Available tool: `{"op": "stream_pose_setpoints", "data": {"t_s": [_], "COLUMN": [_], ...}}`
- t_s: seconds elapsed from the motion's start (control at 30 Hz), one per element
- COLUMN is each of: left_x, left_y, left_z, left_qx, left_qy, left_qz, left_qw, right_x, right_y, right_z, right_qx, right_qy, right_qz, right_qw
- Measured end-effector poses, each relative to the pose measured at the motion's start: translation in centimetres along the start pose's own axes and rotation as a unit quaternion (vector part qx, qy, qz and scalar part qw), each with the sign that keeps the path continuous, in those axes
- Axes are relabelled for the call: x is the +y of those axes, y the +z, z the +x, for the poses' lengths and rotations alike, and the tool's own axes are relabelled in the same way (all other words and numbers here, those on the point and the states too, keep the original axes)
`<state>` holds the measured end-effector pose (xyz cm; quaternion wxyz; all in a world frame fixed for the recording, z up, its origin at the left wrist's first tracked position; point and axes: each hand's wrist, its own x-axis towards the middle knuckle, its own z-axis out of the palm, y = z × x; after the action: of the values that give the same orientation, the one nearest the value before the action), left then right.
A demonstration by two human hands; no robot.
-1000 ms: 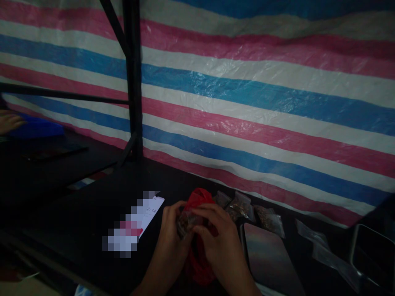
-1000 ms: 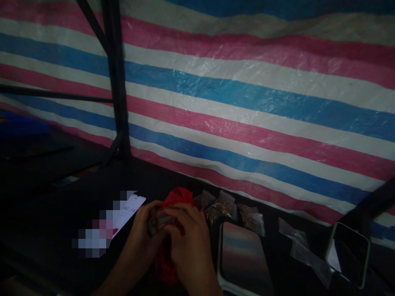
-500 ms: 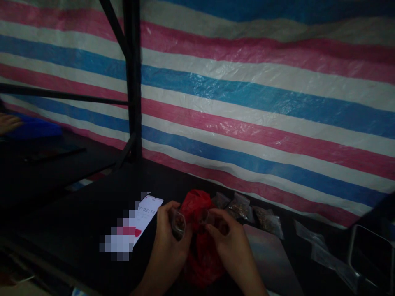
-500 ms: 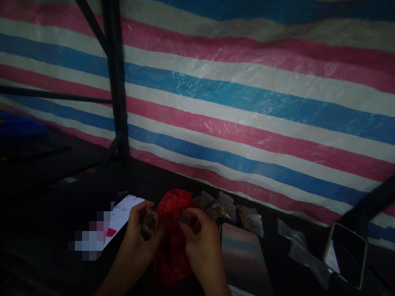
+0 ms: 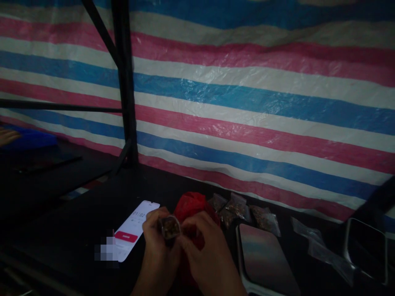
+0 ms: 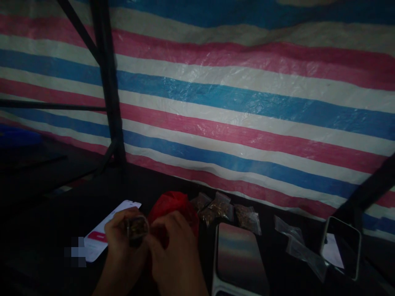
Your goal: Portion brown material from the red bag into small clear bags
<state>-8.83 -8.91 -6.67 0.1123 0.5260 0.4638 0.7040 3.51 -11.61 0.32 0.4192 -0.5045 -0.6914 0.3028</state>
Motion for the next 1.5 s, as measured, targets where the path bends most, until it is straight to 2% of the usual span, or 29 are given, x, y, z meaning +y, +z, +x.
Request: {"op": "stream_pose_setpoints", "data": {"t_s": [0.13, 0.2, 0.3, 0.37, 0.47, 0.57, 0.63, 0.7, 0.8, 0.87, 0.93, 1.07, 1.2, 1.27, 1.37, 1.5], "left_x": [0.5, 1.2, 2.4, 2.8, 2.9, 2.6, 2.4, 2.2, 1.7, 1.3, 0.8, -0.1, -0.5, -0.2, 0.6, 1.8], "left_y": [0.5, 0.8, 1.1, 1.1, 1.2, 1.6, 1.8, 1.9, 1.4, 1.0, 0.7, 0.8, 1.2, 1.7, 3.0, 5.5], "left_z": [-0.8, -1.0, -1.0, -1.0, -1.3, -2.1, -2.7, -3.1, -3.3, -3.3, -3.4, -3.8, -4.2, -4.4, -5.1, -6.2], "left_qx": [-0.017, -0.042, -0.115, -0.173, -0.215, -0.242, -0.251, -0.246, -0.273, -0.297, -0.311, -0.335, -0.343, -0.319, -0.277, -0.267], "left_qy": [0.004, -0.047, -0.178, -0.2, -0.135, -0.108, -0.09, -0.043, 0.077, 0.152, 0.193, 0.177, 0.157, 0.151, 0.106, 0.054], "left_qz": [0.012, -0.021, -0.082, -0.065, -0.008, 0.011, 0.02, 0.05, 0.135, 0.19, 0.229, 0.274, 0.282, 0.268, 0.235, 0.163], "left_qw": [1.0, 0.998, 0.974, 0.962, 0.967, 0.964, 0.964, 0.967, 0.949, 0.923, 0.902, 0.884, 0.882, 0.896, 0.926, 0.948], "right_x": [0.9, 1.3, 1.4, 1.4, 1.2, 0.8, 0.8, 1.2, 3.2, 5.3, 7.4, 10.3, 11.3, 11.5, 11.7, 11.6], "right_y": [-0.2, -1.0, -2.4, -3.1, -3.7, -4.1, -4.8, -6.2, -9.4, -11.7, -13.5, -14.8, -14.7, -14.8, -15.2, -15.5], "right_z": [-0.4, -0.6, -1.0, -1.3, -1.7, -2.2, -2.5, -2.7, -3.2, -3.7, -4.3, -5.3, -5.6, -5.6, -5.7, -5.9], "right_qx": [0.077, 0.129, 0.166, 0.178, 0.198, 0.216, 0.239, 0.271, 0.294, 0.273, 0.252, 0.25, 0.244, 0.238, 0.237, 0.244], "right_qy": [-0.049, -0.059, -0.067, -0.07, -0.075, -0.08, -0.085, -0.072, 0.01, 0.086, 0.141, 0.187, 0.203, 0.203, 0.208, 0.207], "right_qz": [-0.036, -0.026, -0.003, -0.002, -0.02, -0.034, -0.042, -0.045, -0.048, -0.074, -0.109, -0.15, -0.17, -0.172, -0.182, -0.208], "right_qw": [0.995, 0.99, 0.984, 0.982, 0.977, 0.973, 0.966, 0.959, 0.954, 0.955, 0.951, 0.938, 0.933, 0.934, 0.931, 0.924]}}
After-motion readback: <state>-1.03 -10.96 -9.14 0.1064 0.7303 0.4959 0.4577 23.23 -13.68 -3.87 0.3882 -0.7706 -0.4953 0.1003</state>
